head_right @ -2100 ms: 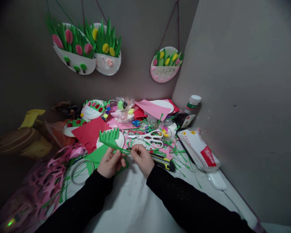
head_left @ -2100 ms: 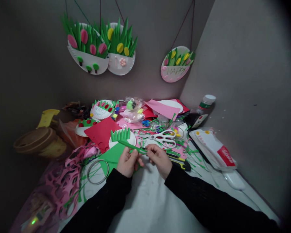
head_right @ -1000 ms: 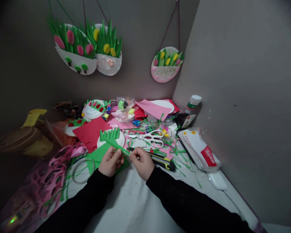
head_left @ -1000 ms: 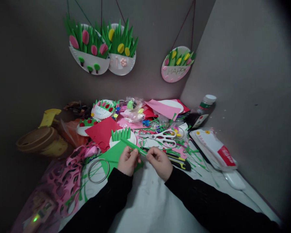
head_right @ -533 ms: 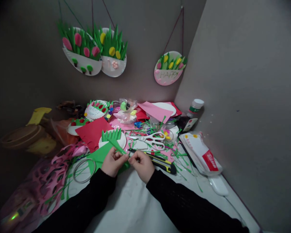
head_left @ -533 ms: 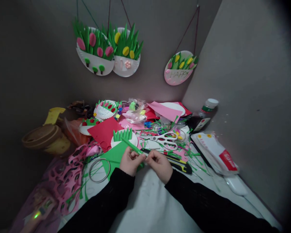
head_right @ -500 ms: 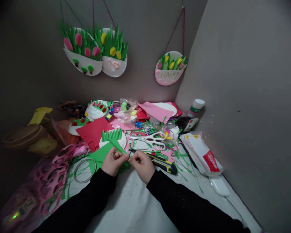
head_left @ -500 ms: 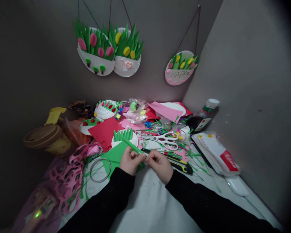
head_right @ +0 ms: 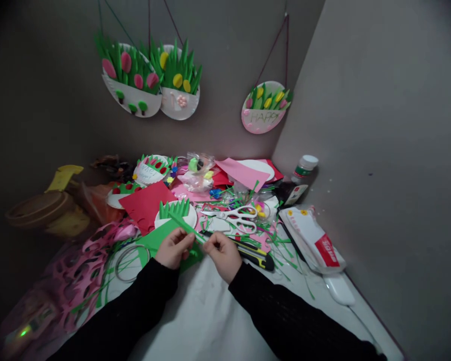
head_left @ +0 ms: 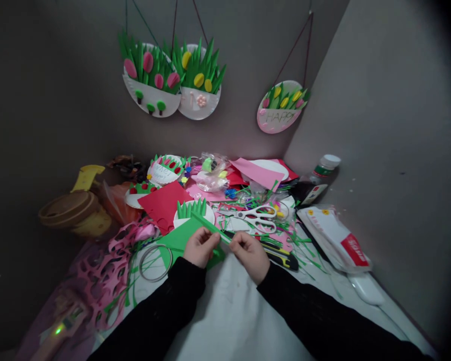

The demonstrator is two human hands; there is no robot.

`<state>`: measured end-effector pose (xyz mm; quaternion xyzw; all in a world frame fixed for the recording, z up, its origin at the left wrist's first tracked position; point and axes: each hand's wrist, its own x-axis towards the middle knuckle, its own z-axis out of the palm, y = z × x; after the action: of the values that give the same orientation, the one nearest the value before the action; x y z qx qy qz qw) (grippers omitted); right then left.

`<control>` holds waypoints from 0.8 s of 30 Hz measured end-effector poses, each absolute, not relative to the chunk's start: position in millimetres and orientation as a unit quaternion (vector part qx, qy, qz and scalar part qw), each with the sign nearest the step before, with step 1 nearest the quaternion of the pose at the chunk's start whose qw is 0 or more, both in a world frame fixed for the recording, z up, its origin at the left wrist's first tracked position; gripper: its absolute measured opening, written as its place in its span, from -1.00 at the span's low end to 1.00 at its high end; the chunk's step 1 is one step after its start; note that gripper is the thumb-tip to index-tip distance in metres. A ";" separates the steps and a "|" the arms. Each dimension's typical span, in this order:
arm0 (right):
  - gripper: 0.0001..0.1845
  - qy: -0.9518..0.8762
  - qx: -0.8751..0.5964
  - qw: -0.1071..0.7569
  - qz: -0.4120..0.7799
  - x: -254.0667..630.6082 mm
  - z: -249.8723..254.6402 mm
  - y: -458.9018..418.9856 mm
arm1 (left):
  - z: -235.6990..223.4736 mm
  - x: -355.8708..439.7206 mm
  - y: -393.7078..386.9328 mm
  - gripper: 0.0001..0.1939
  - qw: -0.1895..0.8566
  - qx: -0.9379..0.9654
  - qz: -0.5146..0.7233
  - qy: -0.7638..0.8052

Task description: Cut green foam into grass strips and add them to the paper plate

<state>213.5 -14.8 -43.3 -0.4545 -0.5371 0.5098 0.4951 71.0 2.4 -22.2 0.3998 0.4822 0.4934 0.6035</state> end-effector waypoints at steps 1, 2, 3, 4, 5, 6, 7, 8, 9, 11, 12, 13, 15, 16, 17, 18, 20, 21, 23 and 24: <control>-0.69 -0.533 -0.454 0.494 0.516 213.6 -43.8 -14.9 | -23.0 70.9 2.4 -0.58 0.603 0.401 0.488 0.487; -0.68 -0.529 -0.454 0.493 0.521 213.6 -44.0 -15.0 | -23.4 70.0 3.1 -0.58 0.603 0.399 0.487 0.490; -0.67 -0.525 -0.455 0.493 0.523 213.5 -43.8 -15.0 | -23.6 68.1 4.7 -0.58 0.603 0.391 0.490 0.493; -0.66 -0.523 -0.456 0.495 0.523 213.6 -43.3 -14.9 | -23.4 65.6 6.9 -0.58 0.603 0.380 0.497 0.495; -0.66 -0.522 -0.457 0.499 0.520 213.7 -42.5 -14.8 | -23.0 62.6 9.4 -0.58 0.601 0.365 0.508 0.497; -0.66 -0.522 -0.458 0.506 0.512 213.9 -41.3 -14.6 | -22.3 59.7 11.9 -0.59 0.595 0.352 0.519 0.502; -0.67 -0.524 -0.459 0.515 0.499 214.3 -39.7 -14.5 | -21.6 57.3 14.0 -0.59 0.585 0.345 0.528 0.510; -0.68 -0.530 -0.460 0.526 0.480 214.8 -38.0 -14.5 | -21.0 55.7 15.4 -0.60 0.573 0.344 0.532 0.519; -0.69 -0.543 -0.458 0.536 0.456 215.3 -36.0 -14.6 | -20.6 55.3 15.7 -0.61 0.562 0.352 0.531 0.527; -0.75 -0.582 -0.453 0.543 0.402 216.2 -32.2 -15.5 | -20.4 58.1 13.0 -0.61 0.544 0.388 0.519 0.533; -0.80 -0.601 -0.451 0.541 0.377 216.4 -30.7 -16.3 | -20.4 60.8 10.3 -0.62 0.539 0.409 0.510 0.531; -0.86 -0.618 -0.451 0.537 0.356 216.4 -29.4 -17.2 | -20.5 63.8 7.3 -0.62 0.536 0.428 0.501 0.528; -0.90 -0.639 -0.455 0.530 0.323 216.2 -28.2 -19.2 | -20.0 69.3 1.5 -0.63 0.536 0.454 0.483 0.523; -0.89 -0.644 -0.457 0.529 0.310 216.0 -28.1 -20.1 | -19.5 71.1 -0.8 -0.64 0.539 0.461 0.474 0.521; -0.88 -0.649 -0.459 0.528 0.299 215.9 -28.2 -20.8 | -18.7 72.3 -2.5 -0.64 0.543 0.465 0.467 0.520; -0.88 -0.655 -0.460 0.526 0.289 215.8 -28.3 -21.3 | -17.7 72.9 -3.7 -0.65 0.545 0.469 0.461 0.520; -0.88 -0.663 -0.463 0.522 0.273 216.0 -28.5 -21.9 | -15.8 73.1 -5.0 -0.67 0.543 0.478 0.449 0.524; -0.88 -0.665 -0.465 0.520 0.267 216.2 -28.3 -21.9 | -15.0 73.1 -5.4 -0.69 0.535 0.487 0.445 0.528; -0.89 -0.670 -0.467 0.517 0.255 216.7 -27.3 -21.7 | -13.6 73.5 -6.4 -0.71 0.499 0.513 0.446 0.538; -0.89 -0.671 -0.468 0.516 0.252 217.0 -26.6 -21.6 | -13.1 73.8 -7.1 -0.72 0.471 0.531 0.450 0.542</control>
<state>217.0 -21.6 -26.6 -0.4684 -0.6712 0.2519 0.5165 73.8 -7.1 -13.1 0.5311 0.5420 0.4496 0.4712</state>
